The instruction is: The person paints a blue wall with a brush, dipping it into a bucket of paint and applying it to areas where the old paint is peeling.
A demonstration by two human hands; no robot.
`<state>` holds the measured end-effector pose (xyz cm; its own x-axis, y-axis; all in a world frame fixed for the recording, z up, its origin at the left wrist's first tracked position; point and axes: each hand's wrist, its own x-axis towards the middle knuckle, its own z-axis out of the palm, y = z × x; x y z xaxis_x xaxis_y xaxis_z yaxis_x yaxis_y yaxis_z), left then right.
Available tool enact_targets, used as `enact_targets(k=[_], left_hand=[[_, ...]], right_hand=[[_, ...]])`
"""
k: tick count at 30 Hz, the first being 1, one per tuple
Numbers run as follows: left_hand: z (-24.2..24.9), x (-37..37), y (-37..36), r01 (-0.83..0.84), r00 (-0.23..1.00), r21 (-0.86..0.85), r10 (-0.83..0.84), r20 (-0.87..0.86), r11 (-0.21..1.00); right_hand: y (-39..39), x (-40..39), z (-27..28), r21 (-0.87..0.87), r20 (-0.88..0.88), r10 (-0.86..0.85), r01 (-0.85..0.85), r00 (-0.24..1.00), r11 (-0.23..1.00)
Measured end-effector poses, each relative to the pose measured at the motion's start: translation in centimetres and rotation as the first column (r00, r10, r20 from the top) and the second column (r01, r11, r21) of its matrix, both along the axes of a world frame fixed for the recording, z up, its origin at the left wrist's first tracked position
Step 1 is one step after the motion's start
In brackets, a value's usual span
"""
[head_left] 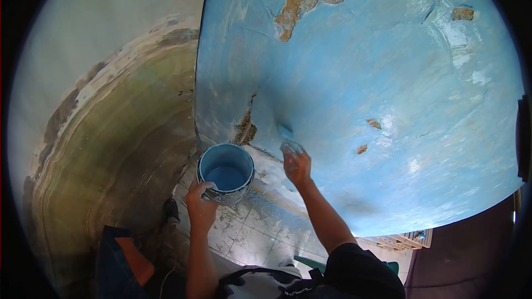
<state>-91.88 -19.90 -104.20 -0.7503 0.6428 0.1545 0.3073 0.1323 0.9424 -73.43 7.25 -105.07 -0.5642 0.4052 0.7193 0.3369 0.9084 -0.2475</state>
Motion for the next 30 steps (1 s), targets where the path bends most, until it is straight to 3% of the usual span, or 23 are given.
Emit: enact_targets(k=[4,7,10,13,15,17,20,23,26,30], left_hand=[[-0.2,2.3,0.6,-0.004,1.0,0.033,0.004,-0.005,0.999],[-0.8,3.5,0.6,0.012,0.999,0.029,-0.013,0.029,0.999],[-0.1,4.4,0.6,0.037,0.999,0.054,-0.037,-0.004,0.998],[1.5,4.6,0.2,0.037,0.999,0.031,-0.036,-0.011,0.999],[1.6,4.6,0.0,0.033,0.996,0.059,-0.028,-0.08,0.998],[1.9,4.8,0.0,0.026,0.997,0.047,-0.023,-0.078,0.999],[1.7,4.8,0.1,0.033,0.994,0.049,-0.028,-0.106,0.998],[2.1,5.5,0.7,0.084,0.989,0.066,-0.076,-0.127,0.994],[2.8,6.3,2.0,0.129,0.987,0.068,-0.122,-0.105,0.989],[3.1,7.6,3.8,0.196,0.976,0.079,-0.187,-0.11,0.977]], right_hand=[[0.7,1.6,11.2,0.458,-0.227,0.034,0.076,0.973,0.885],[0.9,3.2,13.1,0.525,-0.243,-0.062,0.185,0.968,0.831],[1.0,5.1,7.1,0.42,0.022,-0.159,0.135,0.987,0.897],[-0.3,5.5,-1.3,0.281,0.26,-0.121,0.045,0.958,0.959],[-0.9,5.3,-6.9,0.092,0.398,-0.039,0.003,0.916,0.996],[-1.4,4.6,-8.1,-0.006,0.447,0.009,-0.007,0.894,1.0],[-2.0,4.0,-5.1,-0.158,0.565,0.01,0.097,0.825,0.983],[-0.8,5.5,0.8,0.043,0.338,-0.153,0.147,0.929,0.988],[-0.5,8.0,9.8,0.329,0.039,-0.174,0.152,0.984,0.932],[0.9,11.2,11.7,0.473,0.011,-0.262,0.226,0.965,0.852]])
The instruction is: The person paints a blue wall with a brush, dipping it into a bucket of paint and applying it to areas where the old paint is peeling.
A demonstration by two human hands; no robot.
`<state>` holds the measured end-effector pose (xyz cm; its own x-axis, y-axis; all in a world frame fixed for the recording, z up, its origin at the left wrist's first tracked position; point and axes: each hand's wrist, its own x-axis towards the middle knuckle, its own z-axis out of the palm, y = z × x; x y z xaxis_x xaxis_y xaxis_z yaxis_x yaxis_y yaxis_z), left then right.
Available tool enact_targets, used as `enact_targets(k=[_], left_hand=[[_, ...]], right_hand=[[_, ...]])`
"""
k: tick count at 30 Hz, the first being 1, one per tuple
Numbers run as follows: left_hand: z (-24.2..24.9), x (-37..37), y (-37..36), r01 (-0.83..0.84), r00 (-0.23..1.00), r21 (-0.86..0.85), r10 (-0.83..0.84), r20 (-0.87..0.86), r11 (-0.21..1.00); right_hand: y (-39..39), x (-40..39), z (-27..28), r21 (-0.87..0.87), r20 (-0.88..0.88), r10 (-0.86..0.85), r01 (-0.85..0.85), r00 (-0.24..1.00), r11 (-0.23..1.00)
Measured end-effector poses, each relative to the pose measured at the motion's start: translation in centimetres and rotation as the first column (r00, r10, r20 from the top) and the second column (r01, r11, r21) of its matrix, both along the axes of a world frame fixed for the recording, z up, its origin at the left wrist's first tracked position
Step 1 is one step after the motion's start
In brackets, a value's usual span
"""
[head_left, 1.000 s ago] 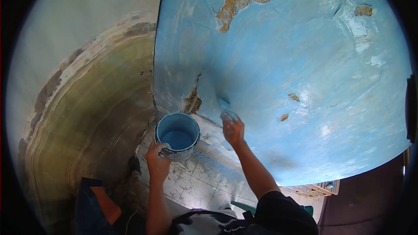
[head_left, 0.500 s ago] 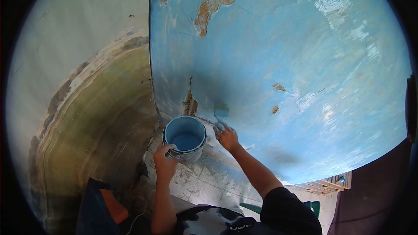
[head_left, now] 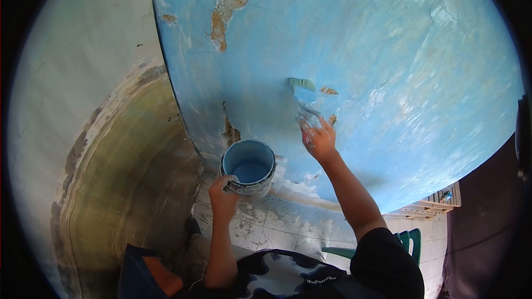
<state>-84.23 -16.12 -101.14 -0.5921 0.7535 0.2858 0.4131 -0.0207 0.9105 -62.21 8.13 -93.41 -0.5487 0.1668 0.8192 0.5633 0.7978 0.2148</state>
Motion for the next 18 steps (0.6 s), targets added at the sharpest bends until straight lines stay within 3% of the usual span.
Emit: enact_targets(k=[3,7,8,11,12,14,18], left_hand=[[-0.5,1.4,0.8,0.022,0.999,0.068,-0.025,0.045,0.997],[-1.5,2.1,0.6,0.047,0.996,0.027,-0.044,-0.081,0.999],[-1.9,2.2,0.5,0.057,0.997,0.035,-0.054,-0.061,0.998],[-2.7,2.1,-0.3,0.089,0.994,0.038,-0.086,-0.071,0.995],[-2.6,1.9,-0.3,0.102,0.991,0.043,-0.098,-0.095,0.994],[-1.9,1.5,-0.3,0.105,0.993,0.025,-0.103,-0.062,0.994],[-0.3,1.4,0.5,0.069,0.997,0.023,-0.068,-0.042,0.997]], right_hand=[[-0.5,1.9,-6.3,-0.092,0.195,0.009,0.009,0.981,0.996],[-2.2,3.5,-16.4,-0.488,0.382,0.106,0.103,0.918,0.867],[-2.9,3.7,-17.7,-0.594,0.444,0.132,0.181,0.886,0.784],[-3.2,3.3,-17.9,-0.627,0.531,0.16,0.26,0.832,0.734],[-2.9,3.3,-16.9,-0.629,0.527,0.155,0.261,0.836,0.733],[-2.4,3.5,-12.6,-0.545,0.341,0.043,0.16,0.939,0.823],[-1.2,4.1,-3.0,-0.173,0.151,0.003,0.024,0.989,0.985]])
